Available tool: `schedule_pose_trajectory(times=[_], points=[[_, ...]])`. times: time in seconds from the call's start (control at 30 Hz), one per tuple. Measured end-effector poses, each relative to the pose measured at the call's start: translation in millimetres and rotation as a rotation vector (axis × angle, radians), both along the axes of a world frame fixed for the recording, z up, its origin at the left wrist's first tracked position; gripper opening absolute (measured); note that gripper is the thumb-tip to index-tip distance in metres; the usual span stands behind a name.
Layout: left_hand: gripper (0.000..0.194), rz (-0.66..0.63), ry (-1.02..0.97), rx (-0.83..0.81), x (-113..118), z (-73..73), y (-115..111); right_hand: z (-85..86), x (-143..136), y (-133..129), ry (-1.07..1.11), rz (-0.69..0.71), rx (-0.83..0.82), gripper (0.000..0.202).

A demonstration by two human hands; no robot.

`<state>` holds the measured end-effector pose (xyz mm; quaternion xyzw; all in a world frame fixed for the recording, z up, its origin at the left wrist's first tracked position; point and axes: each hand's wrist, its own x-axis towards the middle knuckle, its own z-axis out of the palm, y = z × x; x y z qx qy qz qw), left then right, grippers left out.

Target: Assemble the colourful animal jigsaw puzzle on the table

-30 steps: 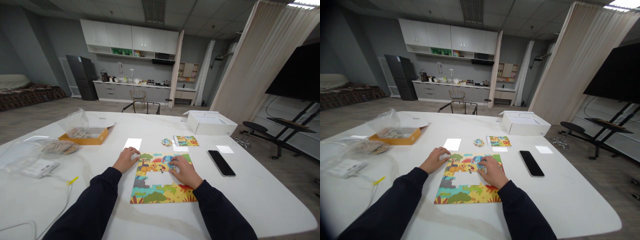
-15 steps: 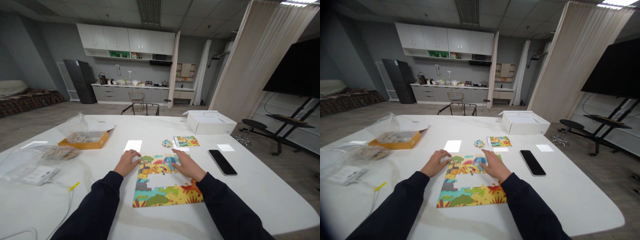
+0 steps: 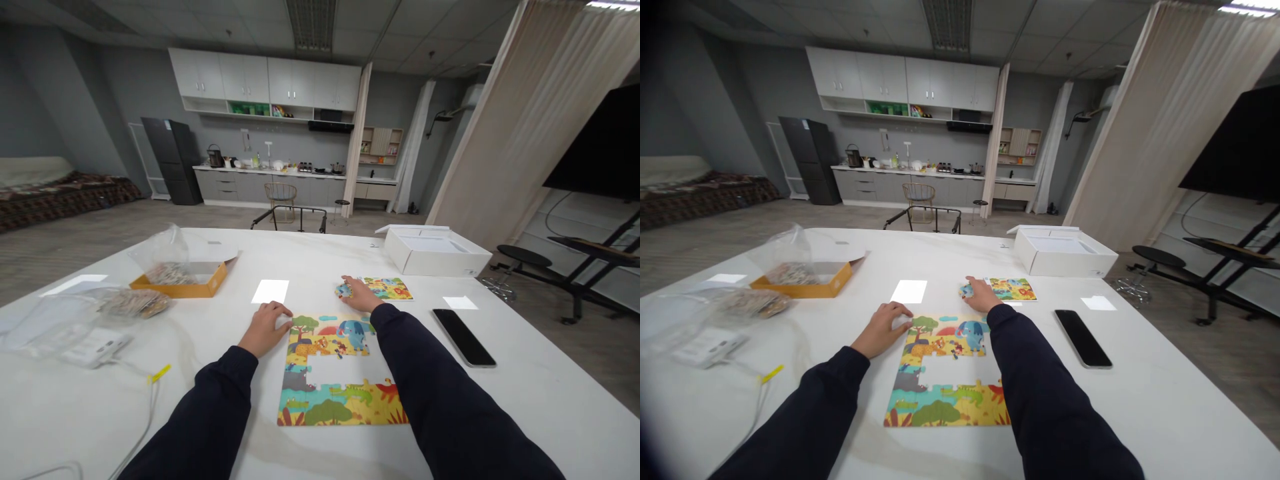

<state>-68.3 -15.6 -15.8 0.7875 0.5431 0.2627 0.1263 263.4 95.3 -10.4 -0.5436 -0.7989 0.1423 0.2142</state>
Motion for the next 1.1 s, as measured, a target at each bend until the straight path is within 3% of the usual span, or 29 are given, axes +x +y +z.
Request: schedule_pose_trajectory(times=[0.17, 0.3, 0.4, 0.53, 0.63, 0.73, 1.1], points=[[0.028, 0.005, -0.006, 0.007, 1.2, 1.4, -0.5, 1.4, -1.0, 2.0, 0.011, -0.016, 0.015, 0.063], [0.021, 0.006, -0.008, 0.000, 1.2, 0.5, -0.5, 15.1, 3.7, -9.3, 0.060, -0.043, 0.072, 0.060], [0.020, 0.007, 0.001, -0.004, 1.7, -0.2, -0.2, 29.2, 22.7, -35.2, 0.139, -0.027, 0.130, 0.052], [0.021, 0.014, 0.008, 0.003, 2.1, -2.3, 0.9, 40.1, 59.3, -95.5, 0.199, 0.029, 0.108, 0.044], [0.023, 0.014, 0.011, 0.019, 1.3, -4.1, 1.6, 37.4, 76.5, -139.0, 0.176, 0.061, 0.052, 0.039], [0.025, 0.007, 0.007, 0.024, -0.2, -5.1, 1.6, 27.9, 79.8, -161.9, 0.182, 0.060, 0.044, 0.038], [0.029, -0.003, 0.024, 0.003, -2.9, -7.6, 3.1, 7.8, 67.1, -166.8, 0.125, 0.064, 0.108, 0.038]])
